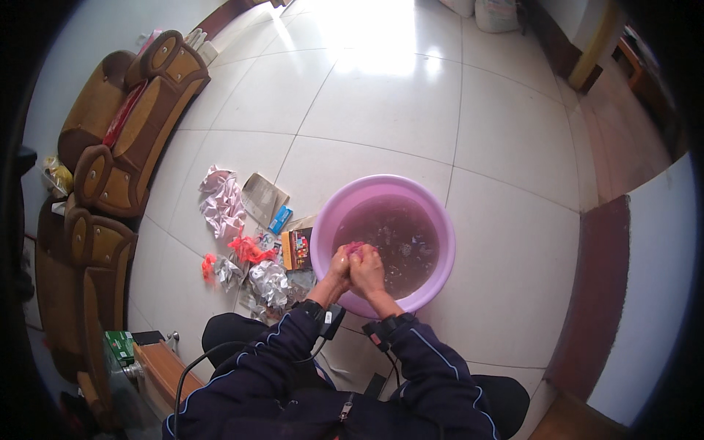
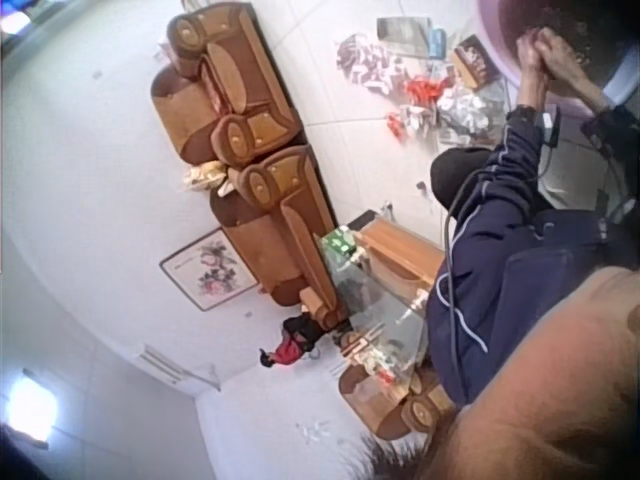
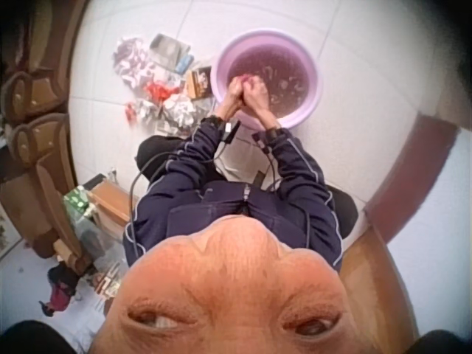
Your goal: The person wipes a glass table with a pink cloth, then sits on the floor and washes the cloth in a pink basin of water. After wringing it out, the person stands and wipes a side table and a white mug with the damp cloth.
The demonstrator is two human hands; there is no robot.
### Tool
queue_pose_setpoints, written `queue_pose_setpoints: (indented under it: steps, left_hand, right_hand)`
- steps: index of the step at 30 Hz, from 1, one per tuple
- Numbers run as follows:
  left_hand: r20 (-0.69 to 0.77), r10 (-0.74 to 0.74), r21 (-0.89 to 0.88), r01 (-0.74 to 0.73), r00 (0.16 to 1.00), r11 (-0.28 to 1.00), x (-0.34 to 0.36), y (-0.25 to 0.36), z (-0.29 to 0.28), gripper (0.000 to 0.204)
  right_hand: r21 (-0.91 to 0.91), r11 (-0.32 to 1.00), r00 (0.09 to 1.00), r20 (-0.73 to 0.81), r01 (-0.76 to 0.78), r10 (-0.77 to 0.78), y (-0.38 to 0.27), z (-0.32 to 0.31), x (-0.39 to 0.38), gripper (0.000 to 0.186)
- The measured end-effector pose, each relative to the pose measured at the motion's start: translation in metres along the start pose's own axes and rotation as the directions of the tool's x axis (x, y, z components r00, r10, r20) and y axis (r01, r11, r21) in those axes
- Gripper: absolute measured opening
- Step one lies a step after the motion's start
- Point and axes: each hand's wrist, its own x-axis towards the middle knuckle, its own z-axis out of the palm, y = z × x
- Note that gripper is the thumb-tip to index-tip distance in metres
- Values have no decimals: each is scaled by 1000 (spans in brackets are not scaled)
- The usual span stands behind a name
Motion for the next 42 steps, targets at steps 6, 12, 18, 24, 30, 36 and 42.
queue_pose_setpoints:
  steps: [6,12,18,24,30,36,42]
  left_hand:
    - [-237,25,143,10,971,990,-13,-8,18,28]
    - [-244,325,350,-230,914,908,-16,-17,13,48]
    - [-285,-193,172,249,939,953,-19,-25,-2,55]
    - [-68,-326,-172,311,943,935,-12,-14,-16,56]
    - [144,-102,-334,145,984,931,-9,-15,-5,43]
    - [-53,41,-27,-43,998,999,-7,-24,18,21]
    - [88,-78,-259,99,993,961,-1,-4,-6,21]
  right_hand:
    - [-496,842,977,91,211,-191,22,-5,13,18]
    - [34,885,851,-259,-464,456,95,-22,32,28]
    - [290,744,780,13,-602,626,104,-3,18,47]
    - [416,829,925,234,-373,299,20,-1,-2,18]
    - [48,975,975,-48,-215,218,-18,-1,-7,31]
    - [92,882,884,-23,-463,467,27,-19,19,34]
    - [48,996,995,-65,-76,79,4,6,-10,24]
